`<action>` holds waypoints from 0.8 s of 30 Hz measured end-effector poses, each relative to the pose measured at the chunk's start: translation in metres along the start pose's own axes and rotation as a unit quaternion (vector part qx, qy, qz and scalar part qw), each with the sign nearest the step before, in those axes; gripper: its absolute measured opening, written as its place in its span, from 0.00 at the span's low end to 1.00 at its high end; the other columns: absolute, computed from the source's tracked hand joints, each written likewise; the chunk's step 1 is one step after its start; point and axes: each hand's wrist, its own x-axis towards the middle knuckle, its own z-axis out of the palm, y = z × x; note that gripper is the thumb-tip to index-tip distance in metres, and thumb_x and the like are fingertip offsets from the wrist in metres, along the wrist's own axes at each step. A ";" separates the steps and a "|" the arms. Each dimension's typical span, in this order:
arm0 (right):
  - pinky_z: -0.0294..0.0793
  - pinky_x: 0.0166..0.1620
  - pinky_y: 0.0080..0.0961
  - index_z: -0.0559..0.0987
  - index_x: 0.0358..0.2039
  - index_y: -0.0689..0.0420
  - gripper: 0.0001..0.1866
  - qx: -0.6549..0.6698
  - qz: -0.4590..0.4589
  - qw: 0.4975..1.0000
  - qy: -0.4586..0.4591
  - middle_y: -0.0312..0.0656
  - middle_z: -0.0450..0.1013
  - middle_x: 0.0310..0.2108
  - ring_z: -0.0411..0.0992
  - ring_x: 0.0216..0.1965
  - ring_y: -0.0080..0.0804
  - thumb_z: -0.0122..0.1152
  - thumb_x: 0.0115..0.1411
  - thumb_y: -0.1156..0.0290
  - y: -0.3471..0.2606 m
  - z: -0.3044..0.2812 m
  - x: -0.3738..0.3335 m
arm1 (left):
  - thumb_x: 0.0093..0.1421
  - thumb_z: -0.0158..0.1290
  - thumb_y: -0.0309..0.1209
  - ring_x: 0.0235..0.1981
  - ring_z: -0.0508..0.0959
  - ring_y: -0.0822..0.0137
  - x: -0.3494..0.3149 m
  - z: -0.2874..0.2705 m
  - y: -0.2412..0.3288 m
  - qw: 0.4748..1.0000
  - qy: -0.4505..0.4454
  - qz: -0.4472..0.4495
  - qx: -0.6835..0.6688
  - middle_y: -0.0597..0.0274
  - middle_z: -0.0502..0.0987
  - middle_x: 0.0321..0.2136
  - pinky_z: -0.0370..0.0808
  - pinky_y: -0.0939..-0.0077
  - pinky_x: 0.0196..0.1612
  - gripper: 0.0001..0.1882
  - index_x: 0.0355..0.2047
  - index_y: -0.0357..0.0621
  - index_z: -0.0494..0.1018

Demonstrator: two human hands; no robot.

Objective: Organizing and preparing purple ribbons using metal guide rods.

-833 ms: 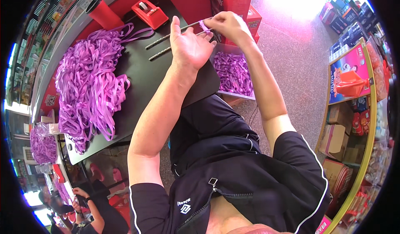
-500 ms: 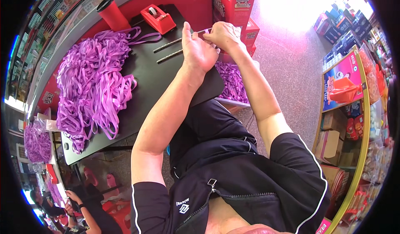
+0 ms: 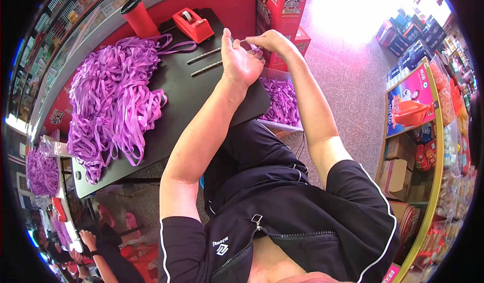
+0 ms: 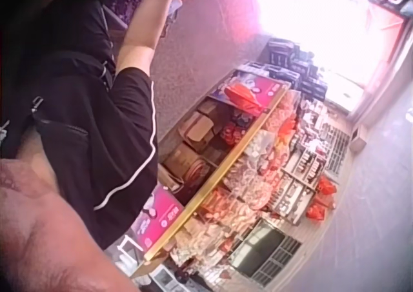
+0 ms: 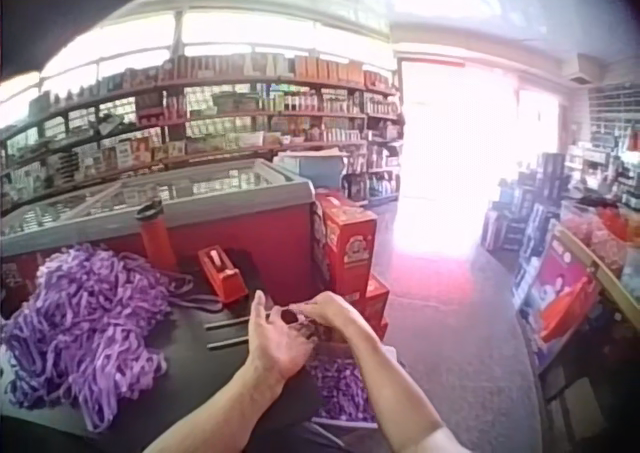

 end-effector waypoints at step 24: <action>0.76 0.32 0.20 0.76 0.47 0.62 0.18 0.550 0.043 0.792 -0.261 0.44 0.79 0.35 0.78 0.33 0.26 0.60 0.60 0.65 0.037 0.014 0.026 | 0.61 0.40 0.60 0.68 0.44 0.51 -0.021 -0.040 0.056 0.277 -0.010 0.153 0.949 0.48 0.47 0.67 0.40 0.49 0.67 0.41 0.66 0.46 0.50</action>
